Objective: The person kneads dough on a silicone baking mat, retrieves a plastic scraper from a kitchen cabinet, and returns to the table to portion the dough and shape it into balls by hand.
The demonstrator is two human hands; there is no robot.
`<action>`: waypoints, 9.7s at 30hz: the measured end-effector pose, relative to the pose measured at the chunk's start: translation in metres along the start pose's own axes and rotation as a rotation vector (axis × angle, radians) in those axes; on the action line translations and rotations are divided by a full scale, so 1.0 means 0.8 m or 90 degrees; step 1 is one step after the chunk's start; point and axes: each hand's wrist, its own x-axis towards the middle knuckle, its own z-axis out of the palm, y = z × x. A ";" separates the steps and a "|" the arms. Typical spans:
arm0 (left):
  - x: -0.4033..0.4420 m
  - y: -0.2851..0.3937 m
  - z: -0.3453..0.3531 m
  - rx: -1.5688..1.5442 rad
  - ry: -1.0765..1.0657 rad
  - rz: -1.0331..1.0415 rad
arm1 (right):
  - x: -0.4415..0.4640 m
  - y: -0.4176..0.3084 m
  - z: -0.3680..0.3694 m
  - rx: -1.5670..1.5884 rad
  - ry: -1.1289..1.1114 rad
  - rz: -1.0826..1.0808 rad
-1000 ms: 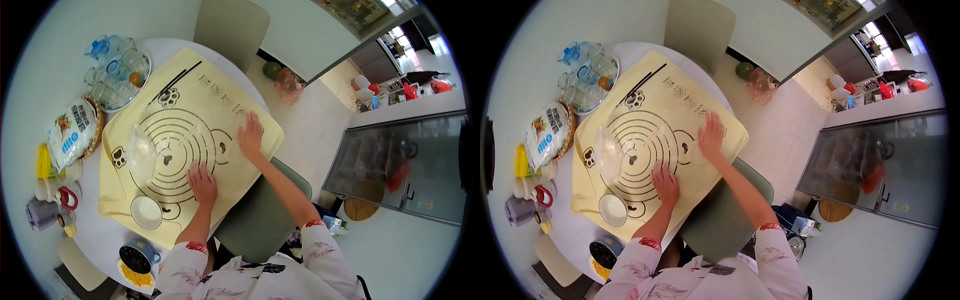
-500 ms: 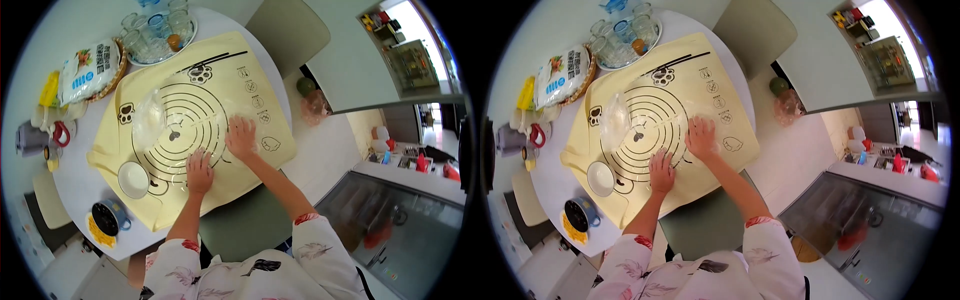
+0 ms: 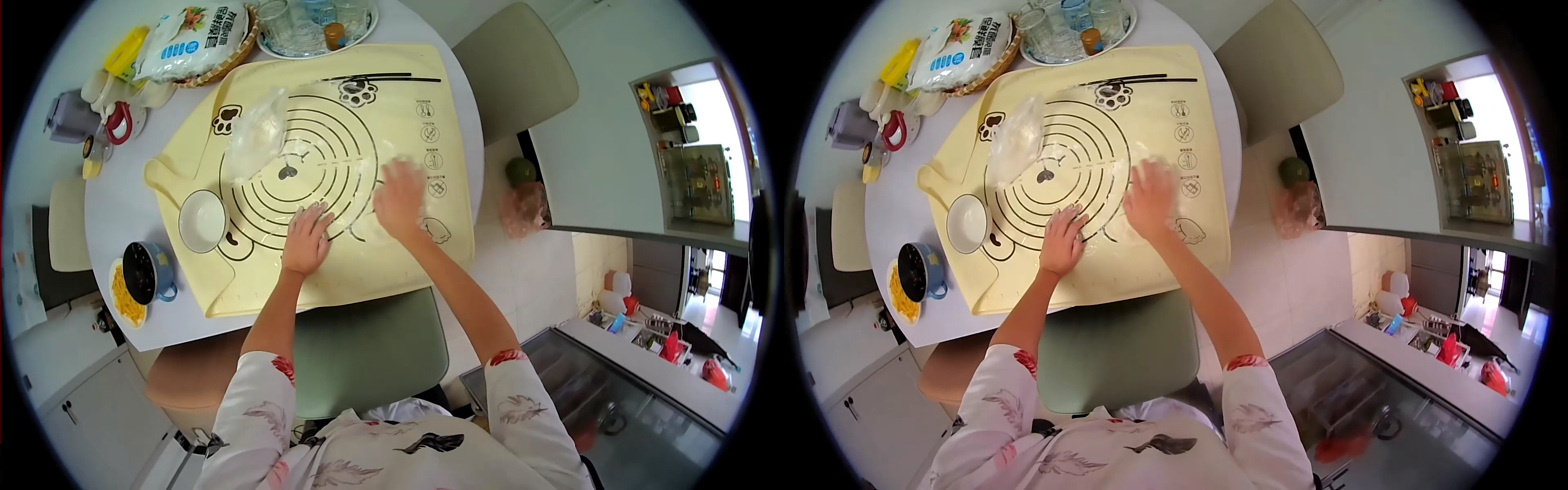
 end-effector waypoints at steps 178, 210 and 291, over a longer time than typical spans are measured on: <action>0.041 0.227 0.087 -0.163 0.542 -0.684 | -0.008 0.122 -0.046 0.104 -0.318 -0.347; -0.016 0.206 0.054 -0.485 0.660 -0.785 | 0.120 0.016 -0.047 0.540 -0.499 -0.306; 0.067 0.201 0.111 0.139 0.342 -0.873 | 0.051 0.023 0.018 0.280 -0.280 -0.518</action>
